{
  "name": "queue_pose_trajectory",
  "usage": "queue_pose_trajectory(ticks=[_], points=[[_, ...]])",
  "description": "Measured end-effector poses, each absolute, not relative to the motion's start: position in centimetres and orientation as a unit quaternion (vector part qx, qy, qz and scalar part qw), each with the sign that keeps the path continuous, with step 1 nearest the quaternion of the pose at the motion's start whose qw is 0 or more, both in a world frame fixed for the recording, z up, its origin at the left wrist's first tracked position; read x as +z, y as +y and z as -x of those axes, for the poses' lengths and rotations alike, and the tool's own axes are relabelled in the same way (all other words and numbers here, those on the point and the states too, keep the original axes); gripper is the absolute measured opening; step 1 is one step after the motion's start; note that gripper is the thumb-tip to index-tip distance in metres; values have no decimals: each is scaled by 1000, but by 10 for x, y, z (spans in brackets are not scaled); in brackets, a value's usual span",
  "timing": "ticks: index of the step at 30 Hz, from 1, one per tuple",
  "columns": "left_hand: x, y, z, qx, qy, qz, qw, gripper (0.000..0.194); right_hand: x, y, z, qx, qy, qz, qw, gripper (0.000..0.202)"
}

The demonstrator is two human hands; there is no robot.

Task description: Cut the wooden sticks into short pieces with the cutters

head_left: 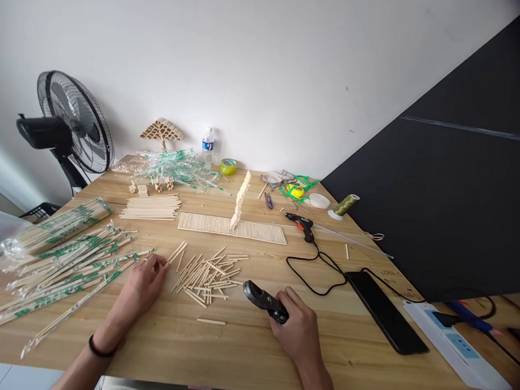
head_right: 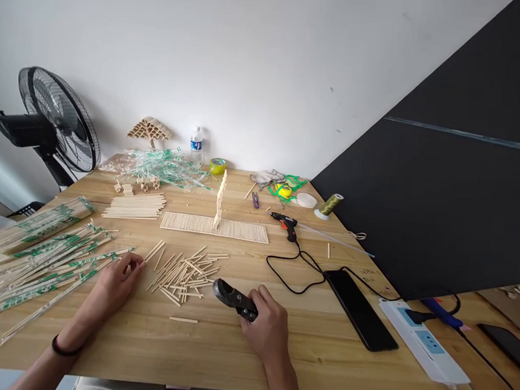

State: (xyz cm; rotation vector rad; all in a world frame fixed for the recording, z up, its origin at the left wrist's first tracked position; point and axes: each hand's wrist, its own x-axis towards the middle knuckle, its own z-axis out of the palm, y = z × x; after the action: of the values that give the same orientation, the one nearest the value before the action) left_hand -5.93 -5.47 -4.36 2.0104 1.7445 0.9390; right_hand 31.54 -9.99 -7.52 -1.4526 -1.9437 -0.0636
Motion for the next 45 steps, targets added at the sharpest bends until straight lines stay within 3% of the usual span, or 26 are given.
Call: queue_pose_trajectory(ticks=[10,20,31,36,40,45], points=[[-44,-59,54,344,581,-707,212,24,-76,-102,-319,-21,-759,561,331,15],[-38,-62,51,320,551,-728,254,17,-75,-107,-318,39,-730,575,368,14],[-30,-63,50,323,605,-688,237,22,-79,-105,-323,34,-732,555,394,12],[-4,-44,77,251,582,-728,263,26,-84,-102,-324,33,-743,537,398,13],[10,1,111,131,650,-736,136,23,-86,-100,-324,28,-747,530,400,12],[13,63,137,85,705,-702,50,26,-86,-96,-321,31,-747,531,398,13]])
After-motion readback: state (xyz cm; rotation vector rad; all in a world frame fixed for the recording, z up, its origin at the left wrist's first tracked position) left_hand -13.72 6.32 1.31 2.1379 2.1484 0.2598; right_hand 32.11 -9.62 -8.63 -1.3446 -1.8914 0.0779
